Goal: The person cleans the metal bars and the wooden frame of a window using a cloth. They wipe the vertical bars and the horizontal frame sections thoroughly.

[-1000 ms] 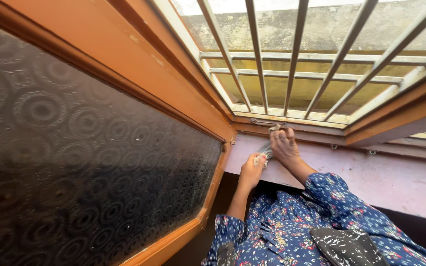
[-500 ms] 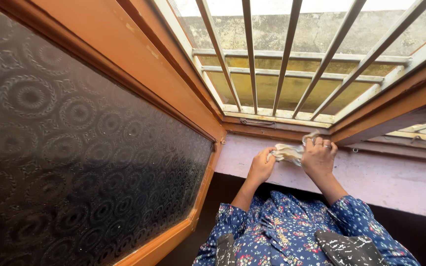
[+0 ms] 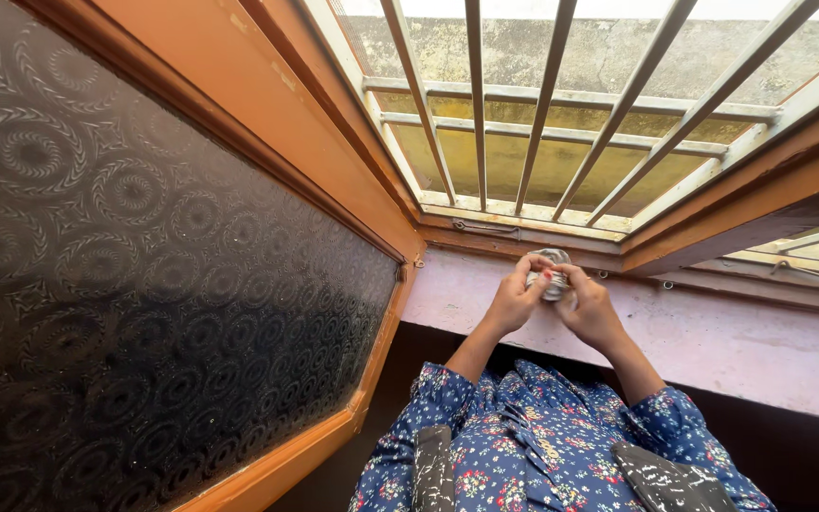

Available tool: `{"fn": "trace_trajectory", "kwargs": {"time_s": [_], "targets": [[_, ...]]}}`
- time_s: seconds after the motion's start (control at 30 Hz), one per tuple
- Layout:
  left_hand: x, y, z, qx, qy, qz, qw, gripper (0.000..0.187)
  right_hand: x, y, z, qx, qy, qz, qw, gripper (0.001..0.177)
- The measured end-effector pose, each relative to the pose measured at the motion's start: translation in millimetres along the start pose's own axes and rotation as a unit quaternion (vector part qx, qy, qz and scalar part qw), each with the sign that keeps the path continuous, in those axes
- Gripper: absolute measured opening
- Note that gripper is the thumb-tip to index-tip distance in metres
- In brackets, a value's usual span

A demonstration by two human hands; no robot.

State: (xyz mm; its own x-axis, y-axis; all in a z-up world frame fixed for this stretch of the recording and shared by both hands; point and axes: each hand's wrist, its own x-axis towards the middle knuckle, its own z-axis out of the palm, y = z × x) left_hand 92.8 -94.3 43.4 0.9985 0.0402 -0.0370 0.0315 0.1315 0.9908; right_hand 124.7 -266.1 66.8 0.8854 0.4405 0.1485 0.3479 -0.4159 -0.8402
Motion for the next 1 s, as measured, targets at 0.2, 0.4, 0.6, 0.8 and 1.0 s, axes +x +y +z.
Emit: {"fn": "trace_trajectory", "kwargs": {"time_s": [0.2, 0.4, 0.6, 0.8, 1.0], "targets": [[42.4, -10.0, -39.0, 0.577, 0.159, 0.068, 0.798, 0.023, -7.2, 35.8, -12.3, 0.011, 0.053, 0.101, 0.993, 0.038], [63.7, -44.8, -84.6, 0.72, 0.14, 0.164, 0.66, 0.02, -17.5, 53.2, -13.9, 0.05, 0.011, 0.167, 0.985, 0.035], [63.2, -38.2, -92.9, 0.685, 0.112, 0.195, 0.693, 0.023, -18.9, 47.4, -20.4, 0.085, 0.031, 0.015, 0.996, 0.015], [41.7, -59.7, -103.7, 0.326, 0.32, 0.159, 0.876, 0.011, -17.7, 64.2, -8.7, 0.428, 0.022, 0.064, 0.901, 0.018], [38.3, -98.2, -103.4, -0.168, 0.387, -0.039, 0.906, 0.018, 10.3, 43.1, 15.6, 0.515, -0.011, 0.196, 0.835, 0.034]]}}
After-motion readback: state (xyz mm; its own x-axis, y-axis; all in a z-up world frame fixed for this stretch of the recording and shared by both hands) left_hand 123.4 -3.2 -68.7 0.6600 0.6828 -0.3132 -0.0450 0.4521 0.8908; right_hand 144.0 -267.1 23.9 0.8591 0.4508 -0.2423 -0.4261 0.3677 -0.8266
